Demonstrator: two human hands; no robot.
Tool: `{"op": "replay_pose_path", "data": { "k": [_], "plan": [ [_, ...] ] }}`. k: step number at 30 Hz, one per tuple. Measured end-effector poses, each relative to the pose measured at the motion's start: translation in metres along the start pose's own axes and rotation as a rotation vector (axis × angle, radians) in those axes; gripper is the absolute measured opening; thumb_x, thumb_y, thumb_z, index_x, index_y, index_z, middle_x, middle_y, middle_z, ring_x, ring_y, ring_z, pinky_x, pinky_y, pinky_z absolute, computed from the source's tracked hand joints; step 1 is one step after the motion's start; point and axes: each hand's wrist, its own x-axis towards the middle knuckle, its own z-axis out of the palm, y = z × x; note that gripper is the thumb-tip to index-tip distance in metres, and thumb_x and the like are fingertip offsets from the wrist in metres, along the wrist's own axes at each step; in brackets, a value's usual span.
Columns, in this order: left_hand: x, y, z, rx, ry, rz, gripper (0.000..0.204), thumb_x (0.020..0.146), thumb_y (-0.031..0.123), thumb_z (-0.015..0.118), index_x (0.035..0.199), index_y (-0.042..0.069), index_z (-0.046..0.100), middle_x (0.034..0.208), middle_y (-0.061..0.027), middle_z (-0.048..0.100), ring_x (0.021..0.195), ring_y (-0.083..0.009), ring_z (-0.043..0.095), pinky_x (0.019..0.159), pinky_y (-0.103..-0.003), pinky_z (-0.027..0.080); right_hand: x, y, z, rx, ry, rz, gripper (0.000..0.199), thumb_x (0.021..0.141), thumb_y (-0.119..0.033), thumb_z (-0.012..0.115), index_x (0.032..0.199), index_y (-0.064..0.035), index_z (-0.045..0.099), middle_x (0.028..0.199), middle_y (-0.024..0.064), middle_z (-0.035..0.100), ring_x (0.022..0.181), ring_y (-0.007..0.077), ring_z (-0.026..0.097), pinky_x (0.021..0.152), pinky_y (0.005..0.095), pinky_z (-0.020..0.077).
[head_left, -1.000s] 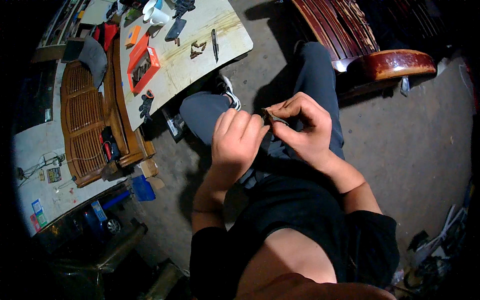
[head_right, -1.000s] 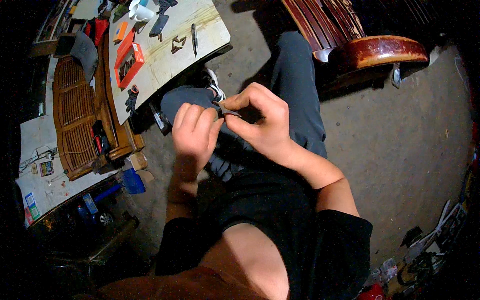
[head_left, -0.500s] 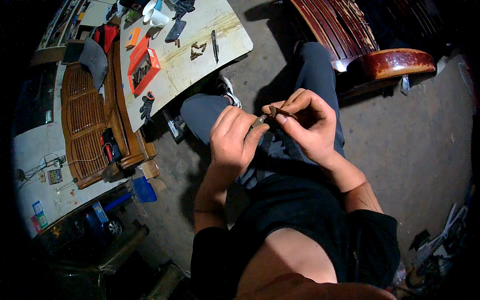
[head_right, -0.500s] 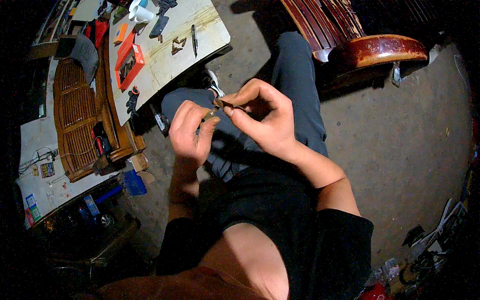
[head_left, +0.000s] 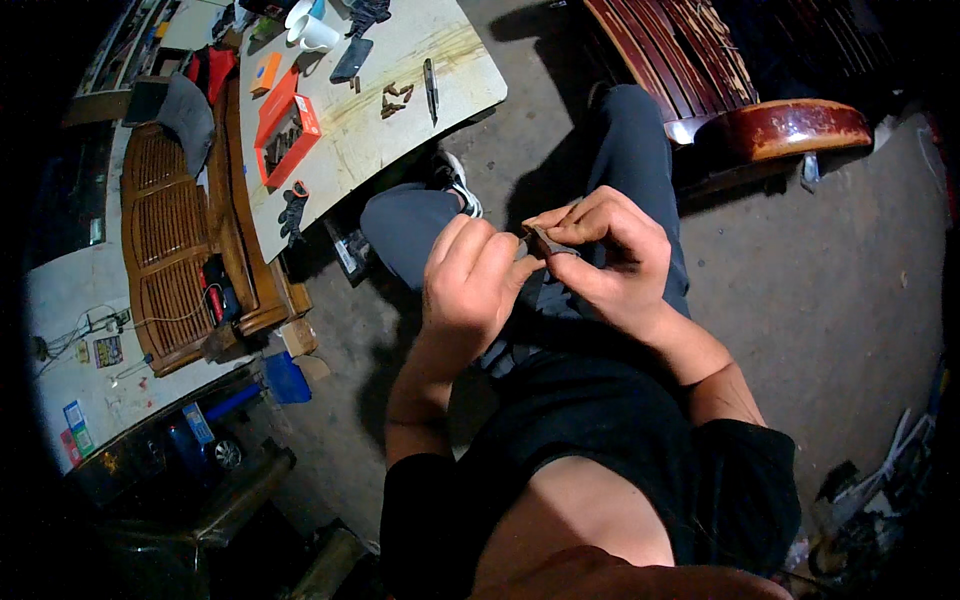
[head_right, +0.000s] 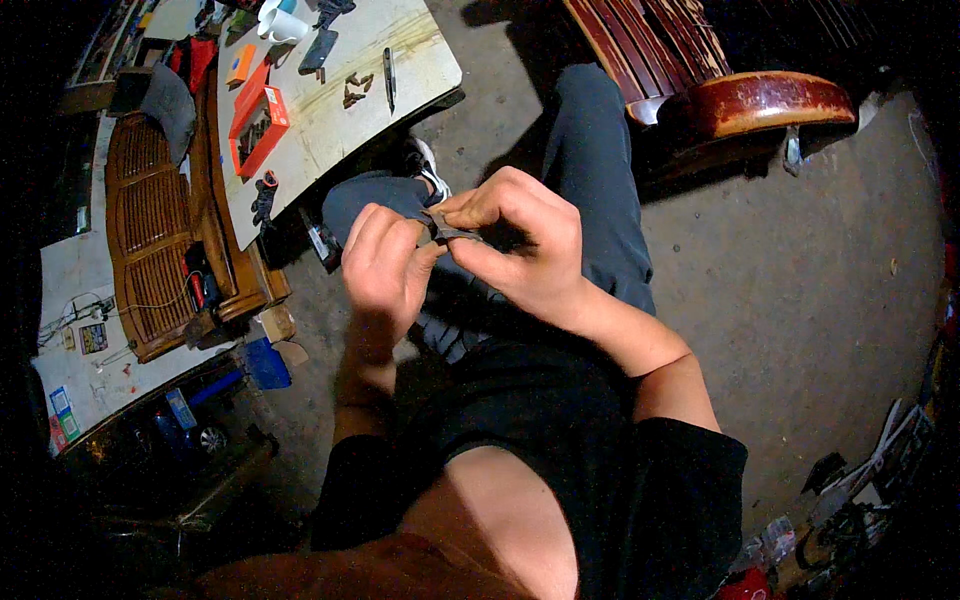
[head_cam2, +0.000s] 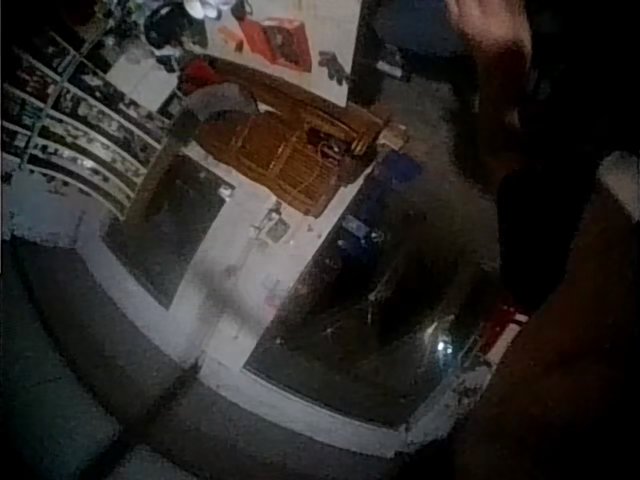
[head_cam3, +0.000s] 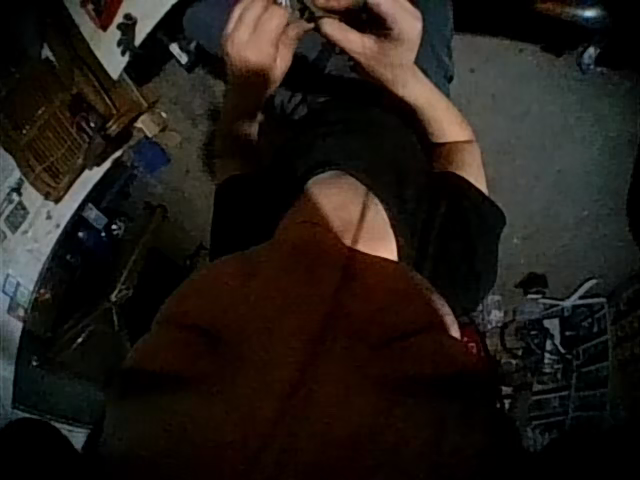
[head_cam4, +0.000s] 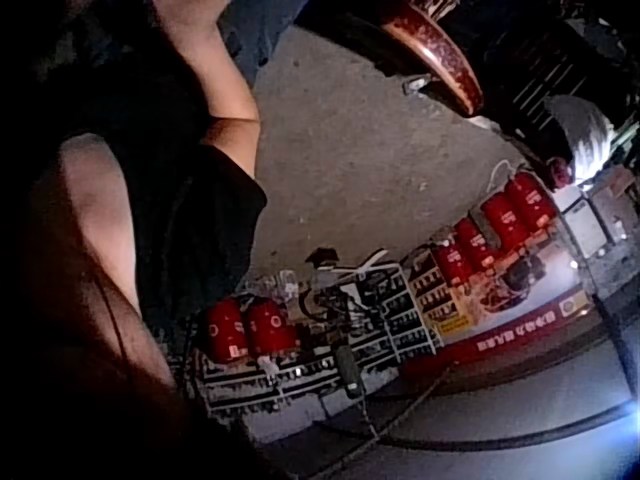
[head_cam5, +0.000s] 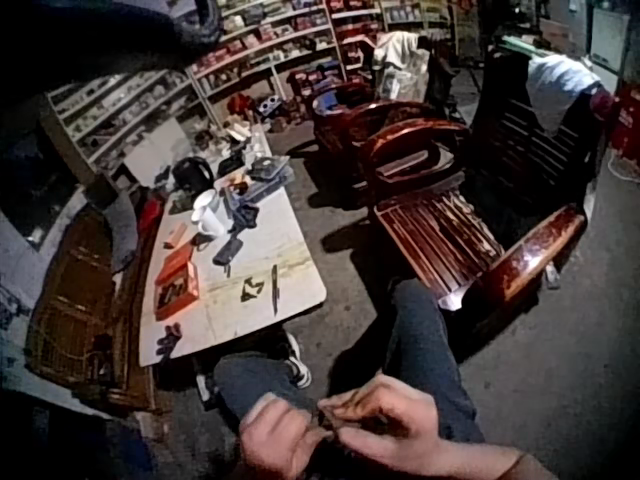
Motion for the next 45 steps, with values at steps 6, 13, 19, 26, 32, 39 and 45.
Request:
{"op": "replay_pose_path", "data": {
  "k": [6, 13, 19, 26, 32, 39, 45],
  "plan": [
    [0.0, -0.001, -0.001, -0.031, -0.023, 0.005, 0.019, 0.072, 0.002, 0.073, 0.081, -0.002, 0.057, 0.076, -0.0124, 0.05, 0.069, -0.0311, 0.051, 0.06, -0.037, 0.043, -0.002, -0.004, 0.003, 0.217, 0.047, 0.215, 0.016, 0.071, 0.007, 0.068, 0.084, 0.0041, 0.06, 0.085, 0.0136, 0.064, 0.078, 0.0198, 0.064, 0.07, 0.0284, 0.051],
    [-0.003, 0.008, -0.003, -0.58, 0.075, -0.377, 0.01, 0.089, 0.006, 0.056, 0.083, -0.001, 0.06, 0.08, -0.01, 0.055, 0.073, -0.0191, 0.054, 0.067, -0.03, 0.045, -0.009, -0.01, -0.013, -0.196, 0.041, -0.285, 0.027, 0.069, 0.006, 0.069, 0.095, 0.0, 0.063, 0.092, 0.0147, 0.063, 0.077, 0.0244, 0.063, 0.067, 0.0311, 0.0515],
    [-0.005, 0.021, 0.004, -0.64, 0.093, -0.389, 0.012, 0.088, 0.006, 0.051, 0.086, -0.004, 0.058, 0.082, -0.0107, 0.055, 0.072, -0.0191, 0.053, 0.066, -0.029, 0.044, -0.007, -0.011, -0.002, -0.255, -0.011, -0.434, 0.034, 0.069, -0.007, 0.078, 0.102, -0.0057, 0.068, 0.094, 0.0104, 0.062, 0.078, 0.0245, 0.064, 0.066, 0.0319, 0.0534],
    [-0.008, 0.023, 0.01, -0.538, 0.161, -0.293, 0.015, 0.086, 0.01, 0.056, 0.087, -0.004, 0.059, 0.079, -0.013, 0.056, 0.069, -0.0223, 0.055, 0.063, -0.031, 0.045, -0.004, -0.019, -0.01, -0.502, -0.048, -0.547, 0.029, 0.067, -0.01, 0.073, 0.097, -0.0081, 0.072, 0.093, 0.006, 0.064, 0.082, 0.0229, 0.065, 0.069, 0.0308, 0.0556],
    [-0.006, 0.03, 0.009, -0.484, 0.18, -0.323, 0.021, 0.085, 0.017, 0.056, 0.083, -0.005, 0.055, 0.075, -0.0116, 0.051, 0.069, -0.0215, 0.05, 0.063, -0.03, 0.04, -0.004, -0.018, -0.01, -0.507, -0.059, -0.565, 0.03, 0.068, -0.008, 0.071, 0.097, -0.0072, 0.072, 0.093, 0.0068, 0.064, 0.086, 0.0237, 0.066, 0.07, 0.0298, 0.0562],
    [-0.005, 0.03, 0.008, -0.412, 0.189, -0.288, 0.023, 0.085, 0.018, 0.056, 0.082, -0.005, 0.055, 0.076, -0.014, 0.052, 0.07, -0.0262, 0.052, 0.064, -0.034, 0.042, -0.003, -0.024, -0.014, -0.482, -0.142, -0.504, 0.033, 0.069, -0.002, 0.074, 0.102, -0.0058, 0.07, 0.095, 0.0093, 0.062, 0.087, 0.025, 0.065, 0.075, 0.0324, 0.0564],
    [-0.006, 0.029, 0.009, -0.416, 0.201, -0.278, 0.024, 0.086, 0.018, 0.054, 0.082, -0.005, 0.055, 0.076, -0.0147, 0.052, 0.07, -0.0271, 0.052, 0.064, -0.034, 0.042, -0.002, -0.022, -0.012, -0.471, -0.158, -0.504, 0.032, 0.069, -0.006, 0.071, 0.101, -0.006, 0.071, 0.095, 0.0081, 0.063, 0.087, 0.0245, 0.065, 0.073, 0.0322, 0.056]
  ]
}}
